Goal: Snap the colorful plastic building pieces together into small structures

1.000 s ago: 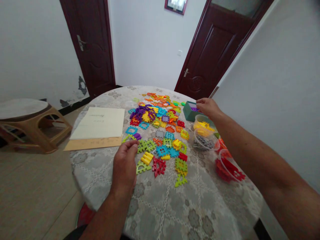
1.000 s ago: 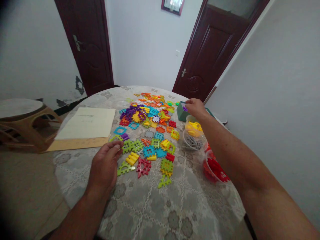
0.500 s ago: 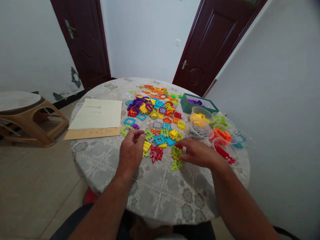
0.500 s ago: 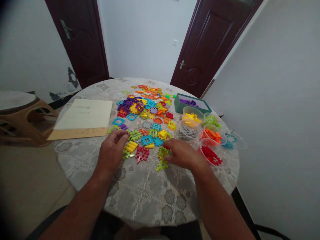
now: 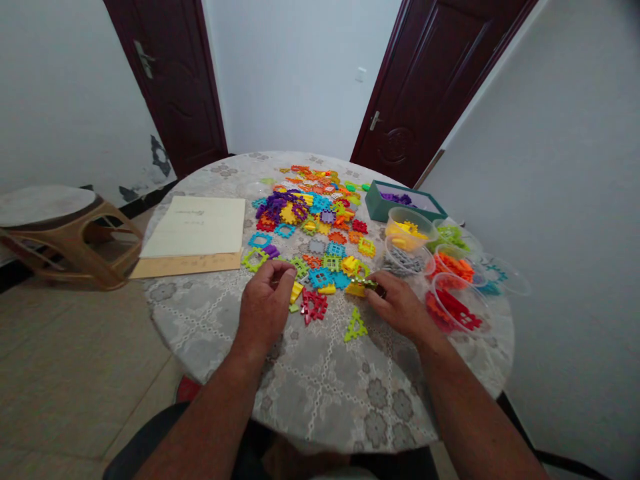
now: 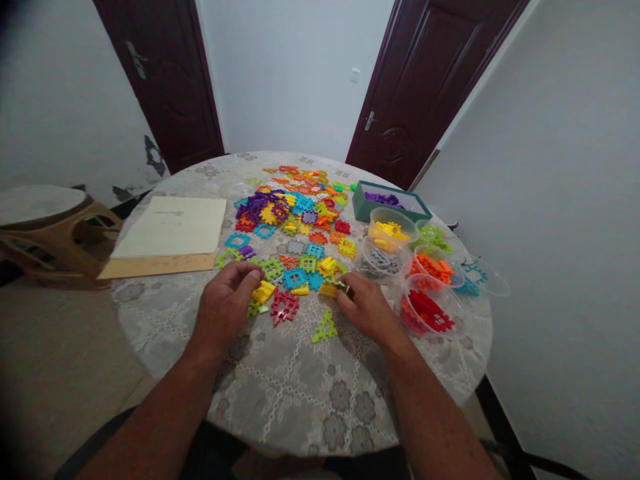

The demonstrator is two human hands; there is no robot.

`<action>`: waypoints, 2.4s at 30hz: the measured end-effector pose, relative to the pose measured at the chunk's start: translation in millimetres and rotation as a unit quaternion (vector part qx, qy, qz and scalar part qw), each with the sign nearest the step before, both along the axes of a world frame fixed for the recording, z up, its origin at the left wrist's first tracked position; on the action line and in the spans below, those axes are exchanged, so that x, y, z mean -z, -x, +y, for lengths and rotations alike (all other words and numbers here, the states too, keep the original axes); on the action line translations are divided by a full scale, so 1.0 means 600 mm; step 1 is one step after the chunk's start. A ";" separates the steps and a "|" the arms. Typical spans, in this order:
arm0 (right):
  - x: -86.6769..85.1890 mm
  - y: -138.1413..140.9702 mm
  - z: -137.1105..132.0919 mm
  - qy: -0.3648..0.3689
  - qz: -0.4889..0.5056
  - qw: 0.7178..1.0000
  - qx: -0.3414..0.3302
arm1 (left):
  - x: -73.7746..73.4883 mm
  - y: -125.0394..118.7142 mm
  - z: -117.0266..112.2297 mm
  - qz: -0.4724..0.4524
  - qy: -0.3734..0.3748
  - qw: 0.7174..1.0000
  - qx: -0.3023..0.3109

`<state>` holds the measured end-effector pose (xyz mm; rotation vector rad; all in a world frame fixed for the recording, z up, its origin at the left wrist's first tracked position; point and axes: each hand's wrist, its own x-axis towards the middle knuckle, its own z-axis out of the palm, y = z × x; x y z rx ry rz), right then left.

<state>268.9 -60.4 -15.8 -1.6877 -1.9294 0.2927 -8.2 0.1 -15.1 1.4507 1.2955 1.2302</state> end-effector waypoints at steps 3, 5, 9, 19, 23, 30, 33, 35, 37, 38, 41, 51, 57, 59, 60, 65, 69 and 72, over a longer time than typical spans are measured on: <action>0.011 -0.013 0.005 -0.019 0.046 0.996 0.076 | 0.001 -0.001 -0.001 0.001 0.001 1.000 0.007; 0.013 -0.020 0.006 -0.023 0.063 0.992 0.105 | 0.002 -0.001 0.000 0.000 0.003 1.000 0.012; 0.007 -0.026 0.005 -0.026 0.073 0.990 0.116 | 0.003 -0.001 0.000 -0.005 0.006 1.000 0.020; -0.001 0.060 -0.018 0.069 0.222 0.971 -0.054 | -0.006 -0.010 -0.024 -0.016 0.010 0.967 0.252; -0.005 0.092 -0.026 0.086 0.160 0.974 -0.133 | -0.008 -0.013 -0.028 0.094 -0.049 0.947 0.304; -0.033 0.036 -0.045 0.167 -0.040 0.972 -0.162 | -0.004 -0.011 -0.016 0.015 0.060 0.978 0.199; -0.036 0.025 -0.050 0.197 -0.047 0.966 -0.163 | 0.001 -0.015 -0.012 -0.081 0.150 0.964 0.206; -0.034 0.026 -0.050 0.200 -0.052 0.964 -0.164 | 0.005 -0.016 -0.010 -0.103 0.167 0.959 0.203; -0.030 0.029 -0.047 0.192 -0.056 0.967 -0.159 | 0.007 -0.016 -0.010 -0.110 0.168 0.959 0.202; -0.029 0.030 -0.045 0.183 -0.057 0.969 -0.157 | 0.008 -0.016 -0.010 -0.110 0.166 0.958 0.205; -0.029 0.032 -0.041 0.148 -0.061 0.975 -0.157 | 0.010 -0.015 -0.012 -0.098 0.154 0.958 0.222; -0.017 0.060 -0.032 -0.069 0.104 0.985 -0.117 | 0.003 -0.018 -0.021 -0.133 0.188 0.935 0.270; 0.009 0.107 -0.025 -0.145 0.063 0.969 -0.189 | -0.007 -0.011 -0.032 -0.137 0.190 0.917 0.324; 0.014 0.115 -0.022 -0.148 0.050 0.971 -0.184 | -0.009 -0.009 -0.031 -0.126 0.178 0.923 0.317; 0.015 0.117 -0.021 -0.146 0.043 0.972 -0.179 | -0.010 -0.009 -0.031 -0.124 0.173 0.925 0.315; 0.012 0.121 -0.021 -0.165 0.036 0.966 -0.195 | -0.011 -0.015 -0.031 -0.116 0.150 0.934 0.303; 0.010 0.097 -0.009 -0.200 0.039 0.975 -0.086 | 0.004 -0.016 -0.026 -0.172 0.200 0.925 0.272; 0.020 0.062 0.009 -0.192 -0.022 0.981 0.025 | 0.012 -0.016 -0.020 -0.182 0.224 0.926 0.244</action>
